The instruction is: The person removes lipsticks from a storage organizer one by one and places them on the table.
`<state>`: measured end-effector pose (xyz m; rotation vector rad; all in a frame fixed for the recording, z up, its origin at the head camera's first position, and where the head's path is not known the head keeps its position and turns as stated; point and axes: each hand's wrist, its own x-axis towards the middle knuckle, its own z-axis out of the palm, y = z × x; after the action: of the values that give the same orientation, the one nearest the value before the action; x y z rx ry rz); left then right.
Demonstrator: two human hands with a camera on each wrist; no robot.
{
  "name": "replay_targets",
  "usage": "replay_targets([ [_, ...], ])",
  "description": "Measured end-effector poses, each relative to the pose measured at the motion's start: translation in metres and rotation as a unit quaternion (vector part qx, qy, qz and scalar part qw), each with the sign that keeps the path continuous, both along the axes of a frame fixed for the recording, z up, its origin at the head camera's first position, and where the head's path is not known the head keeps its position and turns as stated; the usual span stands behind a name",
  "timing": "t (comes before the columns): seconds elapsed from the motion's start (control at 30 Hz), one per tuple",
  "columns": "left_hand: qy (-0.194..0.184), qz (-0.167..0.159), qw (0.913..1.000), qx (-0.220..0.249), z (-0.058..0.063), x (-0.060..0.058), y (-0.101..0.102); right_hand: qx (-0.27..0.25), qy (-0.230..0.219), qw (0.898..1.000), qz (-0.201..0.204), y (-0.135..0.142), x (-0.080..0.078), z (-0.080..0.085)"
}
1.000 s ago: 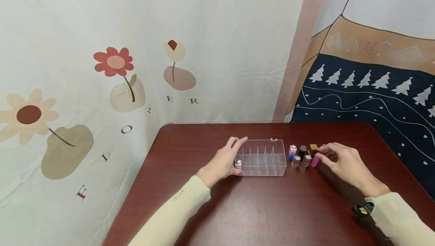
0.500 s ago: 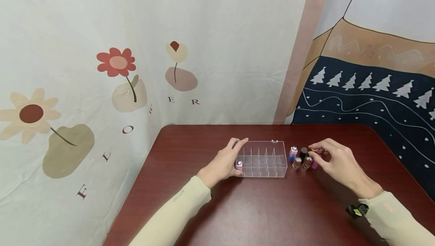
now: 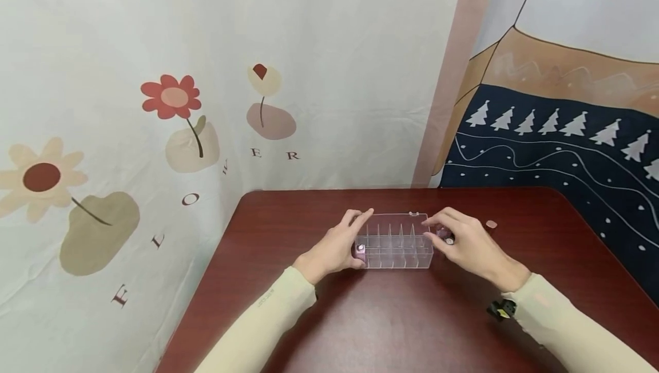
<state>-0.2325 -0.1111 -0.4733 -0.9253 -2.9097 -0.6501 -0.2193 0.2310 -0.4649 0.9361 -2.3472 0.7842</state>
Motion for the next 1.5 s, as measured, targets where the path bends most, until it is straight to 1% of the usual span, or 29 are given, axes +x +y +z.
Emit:
replay_targets([
  [0.07,-0.005,0.002,1.0,-0.005,0.001,0.0,-0.001,0.006,0.001,1.0,0.015,-0.011,-0.003,-0.001],
  [0.23,-0.01,0.005,0.9999,-0.006,0.002,0.001,-0.003,0.021,-0.018,0.998,0.047,-0.039,-0.005,-0.003],
  [0.4,-0.005,0.002,1.0,-0.005,0.001,0.001,-0.002,0.028,-0.026,0.996,0.081,-0.065,-0.008,-0.007],
  [0.6,-0.003,0.006,0.9999,-0.009,-0.001,-0.001,-0.002,0.037,-0.053,0.993,0.102,-0.089,-0.01,-0.012],
  [0.9,0.007,-0.005,0.9999,-0.007,-0.002,-0.003,-0.005,0.057,-0.087,0.989,0.107,-0.11,-0.011,-0.017],
  [1.17,0.01,-0.014,0.9998,0.002,-0.003,-0.003,-0.005,0.065,-0.092,0.987,0.11,-0.119,-0.01,-0.02],
  [1.5,0.005,-0.008,0.9999,0.005,-0.002,-0.003,-0.005,0.068,-0.102,0.986,0.109,-0.124,-0.01,-0.023],
])
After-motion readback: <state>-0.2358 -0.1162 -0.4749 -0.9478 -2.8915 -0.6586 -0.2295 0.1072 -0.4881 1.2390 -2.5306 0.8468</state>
